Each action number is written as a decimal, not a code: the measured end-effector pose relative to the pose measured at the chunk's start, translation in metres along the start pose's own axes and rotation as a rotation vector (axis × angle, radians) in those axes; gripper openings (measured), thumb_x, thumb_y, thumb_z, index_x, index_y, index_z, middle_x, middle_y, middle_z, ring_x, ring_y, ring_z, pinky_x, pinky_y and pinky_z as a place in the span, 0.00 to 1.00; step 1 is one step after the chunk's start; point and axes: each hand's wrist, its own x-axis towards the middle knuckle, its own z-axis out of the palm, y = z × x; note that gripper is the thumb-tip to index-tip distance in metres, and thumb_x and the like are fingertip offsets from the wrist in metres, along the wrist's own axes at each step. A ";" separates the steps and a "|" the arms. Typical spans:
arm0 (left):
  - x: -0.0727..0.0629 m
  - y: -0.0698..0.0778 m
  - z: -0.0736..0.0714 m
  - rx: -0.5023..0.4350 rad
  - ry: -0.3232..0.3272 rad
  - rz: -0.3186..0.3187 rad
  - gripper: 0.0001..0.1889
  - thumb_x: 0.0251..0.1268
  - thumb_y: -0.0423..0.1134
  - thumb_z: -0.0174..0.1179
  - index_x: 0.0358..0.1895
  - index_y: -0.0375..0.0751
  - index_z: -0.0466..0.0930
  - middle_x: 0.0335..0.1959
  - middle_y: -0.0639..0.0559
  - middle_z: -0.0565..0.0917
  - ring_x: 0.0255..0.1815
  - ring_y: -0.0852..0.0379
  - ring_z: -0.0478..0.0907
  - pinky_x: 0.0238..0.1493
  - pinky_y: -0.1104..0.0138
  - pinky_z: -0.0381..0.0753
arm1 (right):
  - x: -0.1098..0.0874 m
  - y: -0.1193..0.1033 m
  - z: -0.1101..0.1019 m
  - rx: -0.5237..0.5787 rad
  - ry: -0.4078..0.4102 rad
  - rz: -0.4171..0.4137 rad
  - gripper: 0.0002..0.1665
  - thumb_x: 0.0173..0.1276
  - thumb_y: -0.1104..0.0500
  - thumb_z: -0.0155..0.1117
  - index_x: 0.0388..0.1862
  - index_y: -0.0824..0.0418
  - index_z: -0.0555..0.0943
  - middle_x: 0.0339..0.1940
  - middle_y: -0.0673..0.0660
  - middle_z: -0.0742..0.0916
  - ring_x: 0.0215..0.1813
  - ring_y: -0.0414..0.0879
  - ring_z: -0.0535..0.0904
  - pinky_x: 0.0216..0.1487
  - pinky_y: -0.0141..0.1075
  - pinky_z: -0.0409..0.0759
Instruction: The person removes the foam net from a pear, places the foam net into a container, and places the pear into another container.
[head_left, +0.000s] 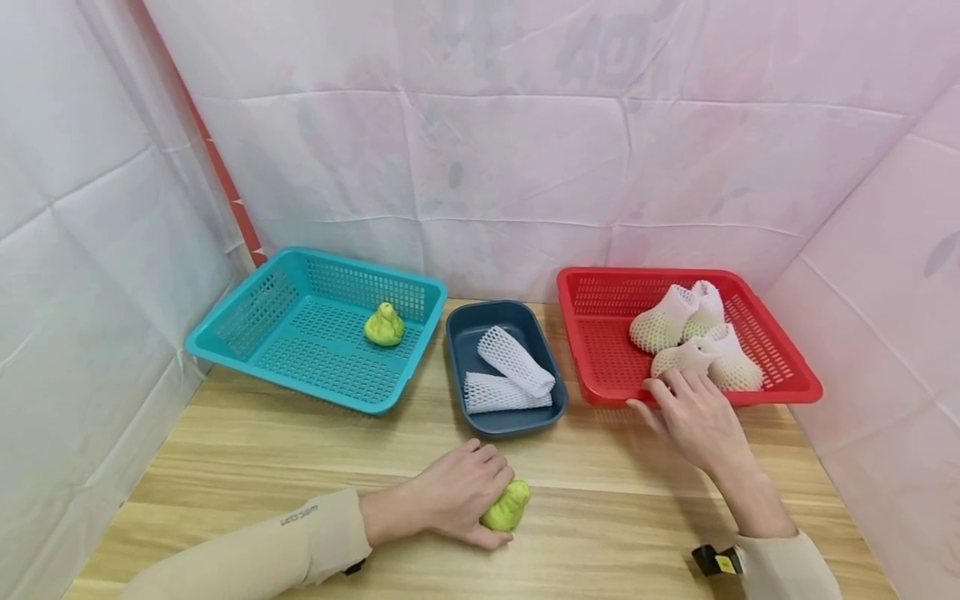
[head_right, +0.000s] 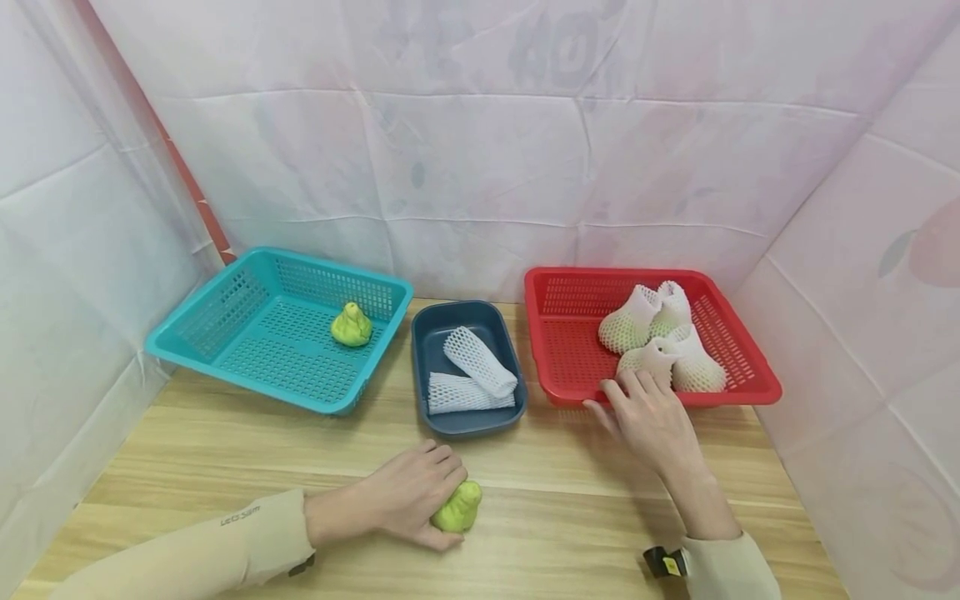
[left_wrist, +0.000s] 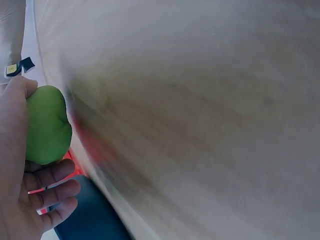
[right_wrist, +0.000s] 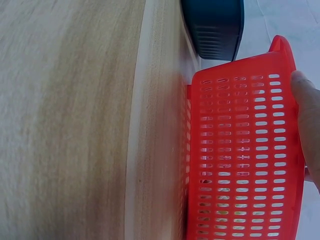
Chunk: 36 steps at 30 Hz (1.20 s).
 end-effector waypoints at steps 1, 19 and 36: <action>0.000 -0.001 -0.001 -0.002 0.004 -0.002 0.35 0.58 0.81 0.54 0.43 0.51 0.79 0.37 0.61 0.83 0.40 0.60 0.78 0.43 0.67 0.75 | 0.000 0.000 0.000 -0.002 -0.003 0.000 0.39 0.84 0.34 0.43 0.36 0.67 0.81 0.33 0.64 0.81 0.36 0.62 0.77 0.39 0.52 0.78; -0.004 -0.047 -0.048 0.011 0.048 -0.072 0.35 0.55 0.78 0.62 0.44 0.48 0.80 0.37 0.57 0.84 0.40 0.58 0.78 0.41 0.65 0.77 | 0.000 0.000 0.000 -0.005 -0.011 0.007 0.39 0.84 0.33 0.44 0.37 0.67 0.82 0.34 0.64 0.82 0.38 0.63 0.78 0.41 0.52 0.78; -0.025 -0.128 -0.093 0.024 0.080 -0.260 0.38 0.55 0.72 0.67 0.48 0.37 0.83 0.41 0.48 0.87 0.43 0.49 0.84 0.45 0.58 0.85 | -0.001 0.001 0.002 -0.006 0.014 -0.005 0.39 0.84 0.34 0.44 0.38 0.67 0.82 0.33 0.64 0.82 0.36 0.63 0.77 0.39 0.51 0.77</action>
